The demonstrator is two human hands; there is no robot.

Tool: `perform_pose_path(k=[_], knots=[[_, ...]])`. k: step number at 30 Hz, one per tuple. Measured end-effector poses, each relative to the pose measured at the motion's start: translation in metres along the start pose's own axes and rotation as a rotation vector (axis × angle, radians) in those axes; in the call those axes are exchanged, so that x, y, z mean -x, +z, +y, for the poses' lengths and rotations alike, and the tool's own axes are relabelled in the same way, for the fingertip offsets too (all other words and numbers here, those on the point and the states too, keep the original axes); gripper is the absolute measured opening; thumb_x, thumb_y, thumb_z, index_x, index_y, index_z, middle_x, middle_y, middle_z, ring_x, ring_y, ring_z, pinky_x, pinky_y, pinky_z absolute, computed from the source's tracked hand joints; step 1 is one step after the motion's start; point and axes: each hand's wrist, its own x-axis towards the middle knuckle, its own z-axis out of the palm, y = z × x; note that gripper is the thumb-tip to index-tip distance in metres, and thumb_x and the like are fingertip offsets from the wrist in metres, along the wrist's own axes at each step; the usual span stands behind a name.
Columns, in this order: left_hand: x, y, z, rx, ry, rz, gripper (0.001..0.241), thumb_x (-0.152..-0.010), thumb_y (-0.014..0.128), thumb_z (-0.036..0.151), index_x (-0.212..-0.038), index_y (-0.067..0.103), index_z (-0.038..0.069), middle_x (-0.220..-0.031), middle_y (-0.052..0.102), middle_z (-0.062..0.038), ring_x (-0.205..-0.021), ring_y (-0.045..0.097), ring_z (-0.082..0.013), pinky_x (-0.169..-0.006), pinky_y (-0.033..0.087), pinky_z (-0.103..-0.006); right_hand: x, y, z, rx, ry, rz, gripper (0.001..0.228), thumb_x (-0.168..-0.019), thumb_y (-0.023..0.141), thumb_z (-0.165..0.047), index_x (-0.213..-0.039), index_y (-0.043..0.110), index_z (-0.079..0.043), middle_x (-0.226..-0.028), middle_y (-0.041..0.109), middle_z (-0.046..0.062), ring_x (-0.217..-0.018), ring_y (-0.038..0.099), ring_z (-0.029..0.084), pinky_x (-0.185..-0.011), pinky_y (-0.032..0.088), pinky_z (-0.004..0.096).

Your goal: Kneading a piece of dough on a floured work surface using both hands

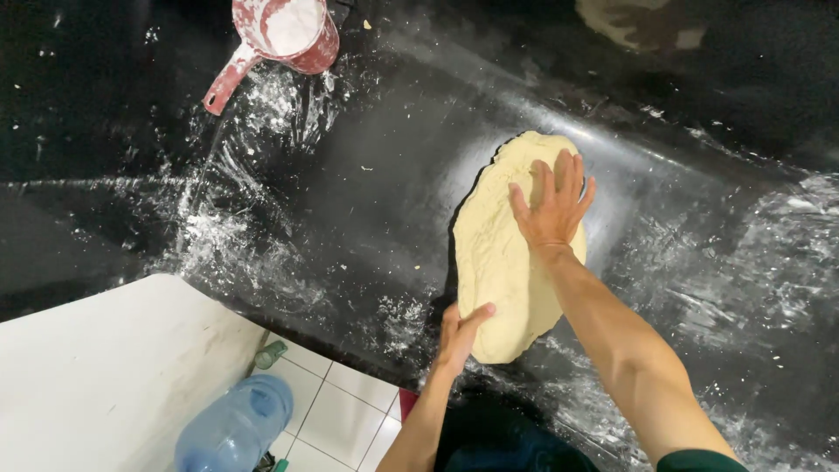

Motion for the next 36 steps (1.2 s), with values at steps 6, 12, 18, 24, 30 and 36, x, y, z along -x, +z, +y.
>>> perform_pose_path(k=[6,12,18,24,30,36], knots=[[0.039,0.013,0.017,0.095,-0.322,-0.122,0.121,-0.072,0.078,0.057,-0.159,0.011,0.007,-0.167,0.033,-0.014,-0.154,0.034,-0.0251,-0.128,0.025,-0.0421,-0.01,-0.02,-0.013,-0.097,0.119,-0.204,0.045,-0.095,0.052,-0.039,-0.13,0.063,-0.013,-0.16,0.041,0.019,-0.151,0.028,0.036,-0.119,0.018,0.058],[0.039,0.004,0.018,-0.01,-0.007,-0.239,0.069,-0.086,0.069,0.041,-0.144,0.056,0.007,-0.14,0.068,-0.015,-0.131,0.066,-0.0264,-0.113,0.051,-0.0383,-0.013,-0.019,-0.01,-0.086,0.119,-0.262,0.05,-0.1,0.042,-0.048,-0.132,0.059,-0.013,-0.16,0.037,0.02,-0.151,0.025,0.039,-0.117,0.02,0.062],[0.025,0.008,-0.014,0.137,-0.065,-0.216,0.059,-0.085,0.074,0.028,-0.137,0.064,0.003,-0.131,0.074,-0.015,-0.121,0.071,-0.0233,-0.104,0.057,-0.0314,-0.016,-0.02,-0.007,-0.165,0.15,-0.312,0.052,-0.101,0.04,-0.052,-0.132,0.056,-0.014,-0.163,0.029,0.019,-0.153,0.018,0.039,-0.118,0.016,0.062],[-0.028,0.0,-0.015,-0.104,0.162,-0.131,0.056,-0.083,0.087,0.035,-0.124,0.068,0.003,-0.107,0.074,-0.02,-0.104,0.071,-0.0255,-0.086,0.058,-0.0423,-0.019,-0.022,-0.006,-0.139,0.205,-0.269,0.048,-0.101,0.054,-0.048,-0.139,0.05,-0.02,-0.155,0.036,0.015,-0.147,0.034,0.036,-0.109,0.037,0.056],[-0.084,0.013,0.026,-0.123,0.202,-0.026,0.086,-0.069,0.095,0.046,-0.135,0.059,0.003,-0.12,0.07,-0.022,-0.118,0.068,-0.0329,-0.096,0.057,-0.046,-0.032,0.019,0.021,-0.054,0.314,-0.247,0.038,-0.105,0.049,-0.052,-0.123,0.049,-0.018,-0.129,0.04,0.006,-0.123,0.043,0.031,-0.09,0.043,0.052],[-0.053,0.037,0.087,-0.236,0.105,-0.034,0.092,-0.061,0.096,0.045,-0.135,0.061,0.003,-0.126,0.071,-0.019,-0.123,0.066,-0.0322,-0.104,0.054,-0.0439,-0.038,0.027,0.022,0.01,0.256,-0.162,0.05,-0.101,0.054,-0.05,-0.139,0.049,-0.018,-0.136,0.042,0.011,-0.135,0.039,0.032,-0.102,0.033,0.056]])
